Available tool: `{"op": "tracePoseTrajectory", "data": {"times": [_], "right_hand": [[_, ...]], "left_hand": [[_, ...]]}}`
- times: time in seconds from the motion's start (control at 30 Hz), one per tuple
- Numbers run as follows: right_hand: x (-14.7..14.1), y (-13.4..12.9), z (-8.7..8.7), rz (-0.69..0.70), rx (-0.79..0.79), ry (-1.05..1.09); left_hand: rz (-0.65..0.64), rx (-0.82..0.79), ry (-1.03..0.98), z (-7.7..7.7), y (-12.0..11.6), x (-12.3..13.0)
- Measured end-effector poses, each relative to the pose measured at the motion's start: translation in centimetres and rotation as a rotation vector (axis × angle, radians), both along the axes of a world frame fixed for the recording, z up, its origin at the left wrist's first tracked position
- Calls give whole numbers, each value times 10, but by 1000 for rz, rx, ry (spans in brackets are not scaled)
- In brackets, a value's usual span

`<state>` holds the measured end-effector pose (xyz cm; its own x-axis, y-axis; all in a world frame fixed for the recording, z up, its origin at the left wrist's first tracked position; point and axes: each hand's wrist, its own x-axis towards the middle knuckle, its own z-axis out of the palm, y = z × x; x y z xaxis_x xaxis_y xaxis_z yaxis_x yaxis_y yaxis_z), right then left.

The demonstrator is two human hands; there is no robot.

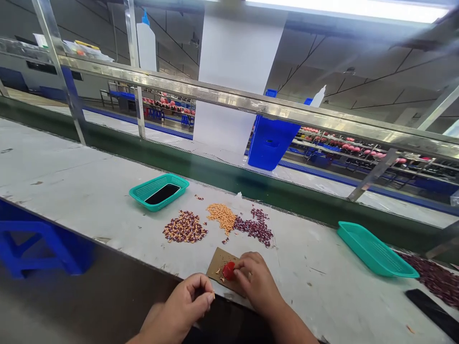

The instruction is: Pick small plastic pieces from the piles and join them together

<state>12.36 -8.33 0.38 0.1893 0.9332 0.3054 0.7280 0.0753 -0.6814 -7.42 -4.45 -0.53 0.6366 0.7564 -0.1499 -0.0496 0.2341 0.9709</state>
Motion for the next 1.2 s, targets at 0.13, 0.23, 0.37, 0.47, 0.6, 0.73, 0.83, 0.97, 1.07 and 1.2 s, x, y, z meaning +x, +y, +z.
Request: {"op": "tracePoseTrajectory", "data": {"times": [0.13,0.23,0.37,0.47,0.6,0.73,0.83,0.97,1.07,1.2], "right_hand": [[-1,6,0,4,-49,-160],[-1,7,2,10,-62,-187],[-4,7,3,66,-59,-41],[-10,5,1,131,-9,234],[-16,3,0,166,40,401],[-19,4,2,161,49,391],[-20,5,3,152,46,371],[-20,5,1,160,79,347],[-21,5,-1,148,110,335],[-23,5,-5,142,122,342]], "left_hand": [[2,-36,10,-10,9,10],[-3,-51,20,-12,13,18],[-19,-94,26,-16,19,26],[-37,-122,15,-19,22,28],[-34,-145,-23,-20,24,29],[-43,-165,-32,-18,23,29],[-57,-166,-25,-16,22,29],[-60,-171,-27,-15,23,28],[-33,-147,-36,-16,24,29],[-11,-130,-91,-13,22,31]]}}
